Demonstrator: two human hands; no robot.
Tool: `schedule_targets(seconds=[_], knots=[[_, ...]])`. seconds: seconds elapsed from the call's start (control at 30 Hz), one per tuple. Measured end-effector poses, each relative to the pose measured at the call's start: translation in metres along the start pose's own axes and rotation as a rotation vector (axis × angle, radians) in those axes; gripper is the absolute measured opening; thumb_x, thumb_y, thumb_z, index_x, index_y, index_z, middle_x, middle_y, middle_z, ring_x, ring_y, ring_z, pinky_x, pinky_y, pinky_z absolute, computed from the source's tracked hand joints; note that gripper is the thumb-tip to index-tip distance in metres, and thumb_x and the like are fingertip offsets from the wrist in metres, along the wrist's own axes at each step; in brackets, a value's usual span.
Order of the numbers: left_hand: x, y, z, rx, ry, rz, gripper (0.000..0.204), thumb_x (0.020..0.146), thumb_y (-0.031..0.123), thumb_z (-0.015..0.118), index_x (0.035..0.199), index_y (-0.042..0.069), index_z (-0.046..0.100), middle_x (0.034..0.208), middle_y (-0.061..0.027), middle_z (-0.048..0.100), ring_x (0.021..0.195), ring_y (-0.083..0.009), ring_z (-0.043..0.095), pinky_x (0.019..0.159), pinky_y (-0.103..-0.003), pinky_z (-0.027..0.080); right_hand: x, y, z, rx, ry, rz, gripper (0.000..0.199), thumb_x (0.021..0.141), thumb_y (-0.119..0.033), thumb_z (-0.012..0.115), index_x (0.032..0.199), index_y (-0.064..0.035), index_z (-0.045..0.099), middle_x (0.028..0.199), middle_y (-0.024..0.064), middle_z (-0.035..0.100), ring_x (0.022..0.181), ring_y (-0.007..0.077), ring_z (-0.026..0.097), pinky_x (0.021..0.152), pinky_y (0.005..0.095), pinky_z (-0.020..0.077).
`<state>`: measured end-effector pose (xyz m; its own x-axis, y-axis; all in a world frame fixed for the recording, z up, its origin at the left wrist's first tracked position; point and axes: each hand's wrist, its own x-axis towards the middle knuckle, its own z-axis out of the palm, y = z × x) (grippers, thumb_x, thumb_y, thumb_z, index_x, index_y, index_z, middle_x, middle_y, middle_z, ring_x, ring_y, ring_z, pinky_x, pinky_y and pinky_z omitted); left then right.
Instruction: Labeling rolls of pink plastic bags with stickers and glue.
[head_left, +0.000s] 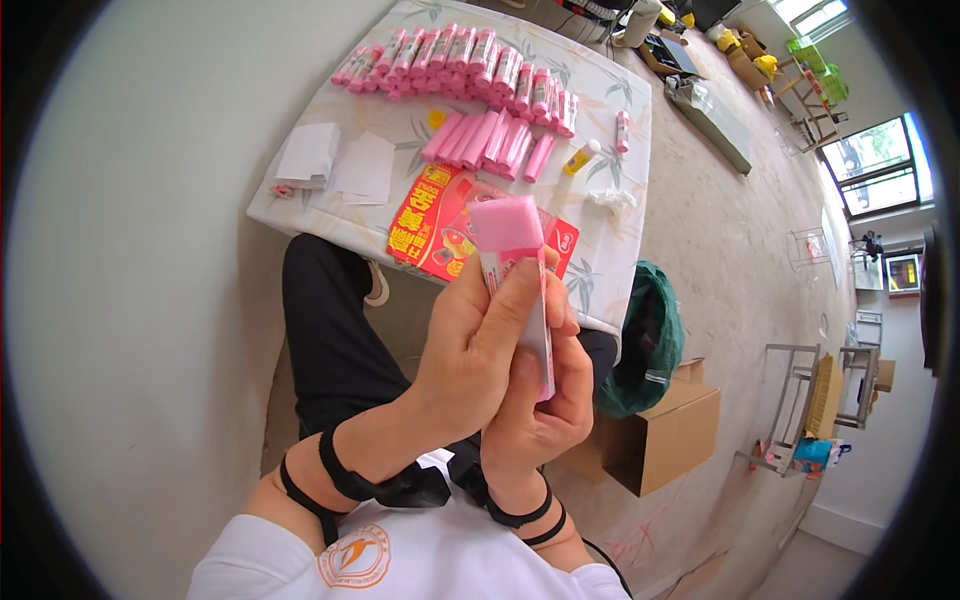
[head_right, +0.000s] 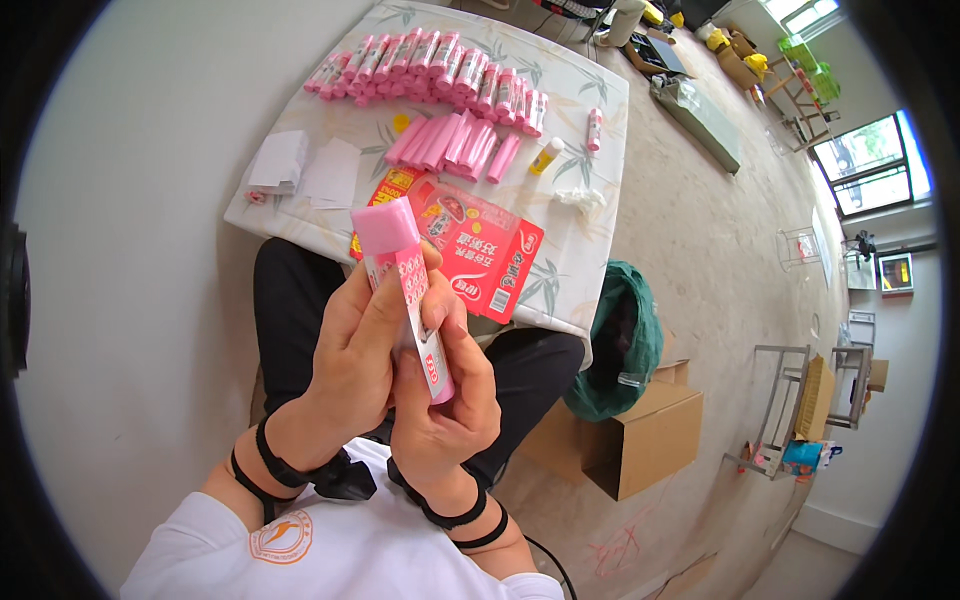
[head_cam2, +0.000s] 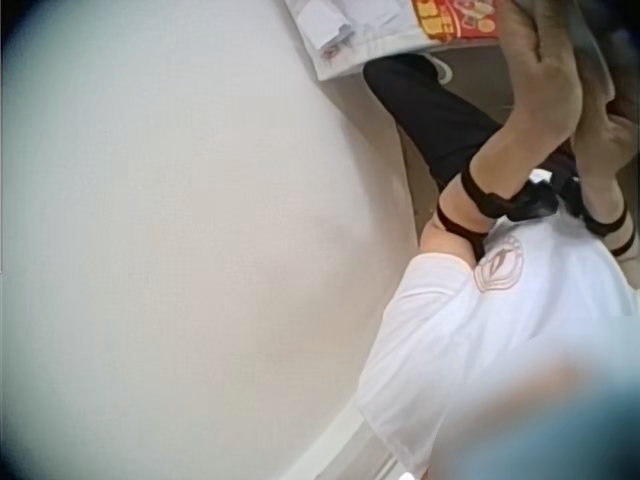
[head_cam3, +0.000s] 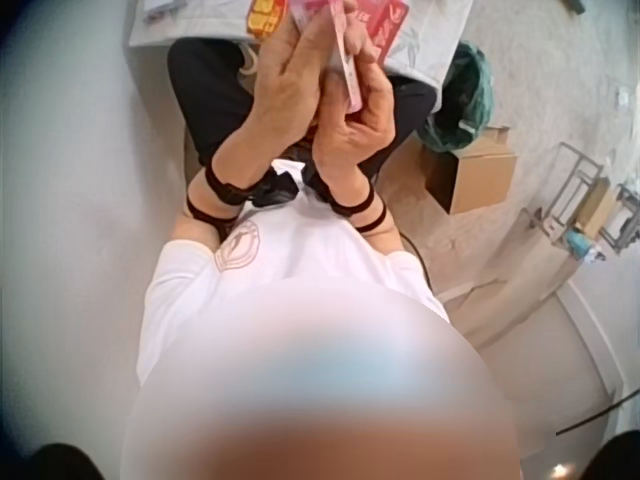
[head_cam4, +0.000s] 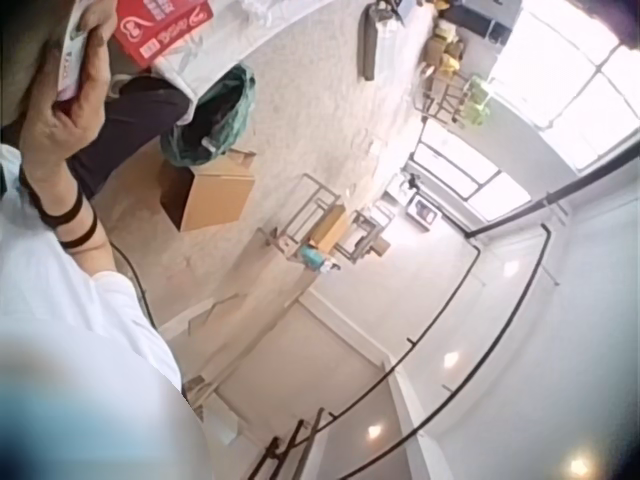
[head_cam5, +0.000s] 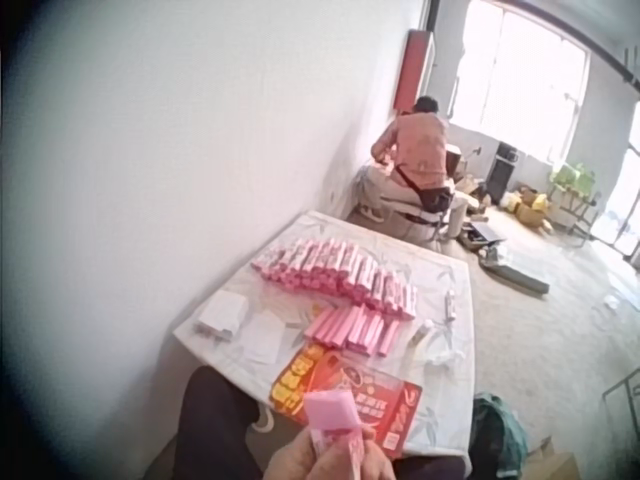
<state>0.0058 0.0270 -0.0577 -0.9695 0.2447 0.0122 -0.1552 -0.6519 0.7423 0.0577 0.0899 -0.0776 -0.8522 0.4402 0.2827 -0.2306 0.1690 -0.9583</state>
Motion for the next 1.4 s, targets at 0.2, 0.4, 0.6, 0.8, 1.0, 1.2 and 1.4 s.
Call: schedule_targets(seconds=[0.2,0.4,0.6,0.8,1.0,1.2,1.4], knots=[[-0.001,0.004,0.009,0.068,0.001,0.071,0.024,0.103,0.021,0.040,0.114,0.000,0.046,0.081,-0.0052,0.054,0.077,-0.0139,0.056,0.072,-0.027,0.047,0.002,0.003,-0.006,-0.089,0.029,-0.164,0.038,0.084,0.002,0.061,0.121,0.0113,0.054,0.109,0.0238,0.066,0.099,0.0254,0.066,0.087,0.0328,0.0509],[-0.007,0.006,0.009,-0.011,0.009,0.042,0.024,0.103,0.020,0.040,0.112,-0.002,0.047,0.079,-0.0046,0.054,0.073,-0.0119,0.055,0.070,-0.027,0.047,-0.009,0.003,-0.010,-0.147,-0.061,-0.248,0.039,0.092,-0.004,0.044,0.129,0.0092,0.048,0.122,0.0188,0.059,0.112,0.0242,0.057,0.099,0.0375,0.0431],[-0.006,0.007,0.012,0.075,-0.037,0.032,0.028,0.104,0.023,0.039,0.114,-0.002,0.046,0.079,-0.0047,0.054,0.073,-0.0094,0.054,0.068,-0.025,0.046,-0.005,0.003,-0.008,0.085,0.015,-0.149,0.037,0.087,0.000,0.053,0.121,0.0035,0.040,0.119,0.0228,0.059,0.115,0.0262,0.055,0.102,0.0382,0.0397],[-0.008,0.009,0.011,0.181,-0.068,0.018,0.032,0.105,0.028,0.033,0.117,0.000,0.044,0.091,-0.0104,0.060,0.087,-0.0160,0.059,0.081,-0.031,0.050,-0.005,-0.001,-0.014,0.013,0.010,-0.089,0.057,0.086,0.003,0.061,0.130,0.0030,0.024,0.115,0.0266,0.060,0.101,0.0223,0.062,0.087,0.0273,0.0481],[-0.003,0.020,0.016,0.192,-0.024,-0.130,0.035,0.106,0.025,0.027,0.116,-0.004,0.044,0.094,-0.0147,0.065,0.087,-0.0218,0.067,0.082,-0.034,0.052,0.004,-0.009,-0.014,0.085,-0.019,-0.054,0.061,0.089,0.001,0.055,0.140,0.0096,0.023,0.109,0.0256,0.064,0.094,0.0226,0.065,0.084,0.0290,0.0499],[-0.005,0.005,0.015,0.117,0.003,0.140,0.024,0.103,0.020,0.038,0.102,-0.001,0.049,0.081,-0.0099,0.067,0.070,-0.0160,0.065,0.075,-0.031,0.053,0.006,-0.011,-0.021,-0.179,-0.098,-0.254,0.035,0.082,0.006,0.055,0.117,0.0130,0.058,0.110,0.0291,0.064,0.102,0.0328,0.065,0.090,0.0356,0.0497],[-0.008,0.011,0.015,0.173,-0.037,0.162,0.020,0.102,0.017,0.038,0.101,-0.002,0.046,0.074,-0.0095,0.066,0.071,-0.0147,0.065,0.088,-0.034,0.049,0.005,-0.015,-0.024,-0.155,-0.124,-0.360,0.033,0.082,0.005,0.056,0.115,0.0125,0.059,0.110,0.0305,0.063,0.104,0.0391,0.064,0.092,0.0391,0.0493]])
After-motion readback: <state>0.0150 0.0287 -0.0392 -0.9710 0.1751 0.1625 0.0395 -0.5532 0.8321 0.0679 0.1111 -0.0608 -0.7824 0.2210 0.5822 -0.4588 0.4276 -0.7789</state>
